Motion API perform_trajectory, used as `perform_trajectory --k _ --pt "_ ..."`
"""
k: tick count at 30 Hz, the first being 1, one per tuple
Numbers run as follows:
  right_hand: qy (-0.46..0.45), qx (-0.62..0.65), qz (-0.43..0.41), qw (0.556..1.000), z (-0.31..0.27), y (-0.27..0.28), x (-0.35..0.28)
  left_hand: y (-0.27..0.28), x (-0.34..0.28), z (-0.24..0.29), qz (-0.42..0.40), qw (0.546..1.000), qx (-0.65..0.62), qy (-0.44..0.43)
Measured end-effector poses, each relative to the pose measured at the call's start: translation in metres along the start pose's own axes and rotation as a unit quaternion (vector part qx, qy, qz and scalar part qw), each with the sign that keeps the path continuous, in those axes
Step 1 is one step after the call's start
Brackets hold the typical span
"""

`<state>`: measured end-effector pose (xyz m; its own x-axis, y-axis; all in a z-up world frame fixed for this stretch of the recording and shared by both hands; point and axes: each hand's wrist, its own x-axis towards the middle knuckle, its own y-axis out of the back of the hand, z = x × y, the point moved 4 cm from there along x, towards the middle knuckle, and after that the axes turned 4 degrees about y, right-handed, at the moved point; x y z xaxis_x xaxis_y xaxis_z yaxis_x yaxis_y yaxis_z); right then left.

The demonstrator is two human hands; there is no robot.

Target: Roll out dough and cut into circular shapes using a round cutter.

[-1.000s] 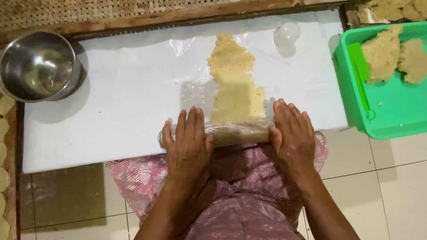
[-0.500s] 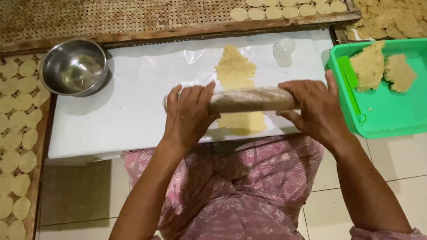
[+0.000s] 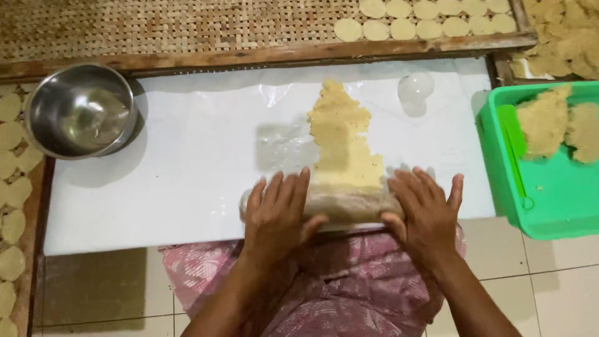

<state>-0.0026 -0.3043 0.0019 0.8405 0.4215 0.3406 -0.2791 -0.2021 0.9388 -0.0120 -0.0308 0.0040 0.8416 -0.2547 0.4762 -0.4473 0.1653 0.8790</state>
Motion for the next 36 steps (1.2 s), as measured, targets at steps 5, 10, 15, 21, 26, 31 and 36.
perform_trajectory --k 5,10,15,21,26,31,36 --pt "0.026 -0.007 0.008 1.0 0.021 -0.011 0.051 -0.012 0.056 -0.017 -0.023 0.998 -0.034 0.041" --pt "0.022 0.023 -0.017 0.999 0.035 -0.017 0.096 -0.039 0.101 -0.037 -0.094 0.991 -0.069 0.063" --pt "0.017 0.033 -0.018 0.999 0.052 -0.025 0.132 -0.042 0.141 -0.049 -0.083 0.994 -0.047 0.051" --pt "0.033 0.077 -0.07 0.994 0.047 -0.03 0.136 -0.071 0.119 -0.05 -0.09 0.993 -0.012 0.074" --pt "0.007 0.051 -0.128 0.99 0.029 -0.021 0.079 -0.032 0.07 -0.026 -0.241 0.96 -0.073 0.124" --pt "0.06 -0.012 -0.062 0.996 0.01 -0.002 0.038 -0.013 0.018 -0.002 -0.135 0.985 -0.06 0.085" --pt "0.055 0.016 -0.081 0.995 0.006 0.004 -0.001 -0.017 -0.031 0.014 -0.106 0.994 0.005 0.02"
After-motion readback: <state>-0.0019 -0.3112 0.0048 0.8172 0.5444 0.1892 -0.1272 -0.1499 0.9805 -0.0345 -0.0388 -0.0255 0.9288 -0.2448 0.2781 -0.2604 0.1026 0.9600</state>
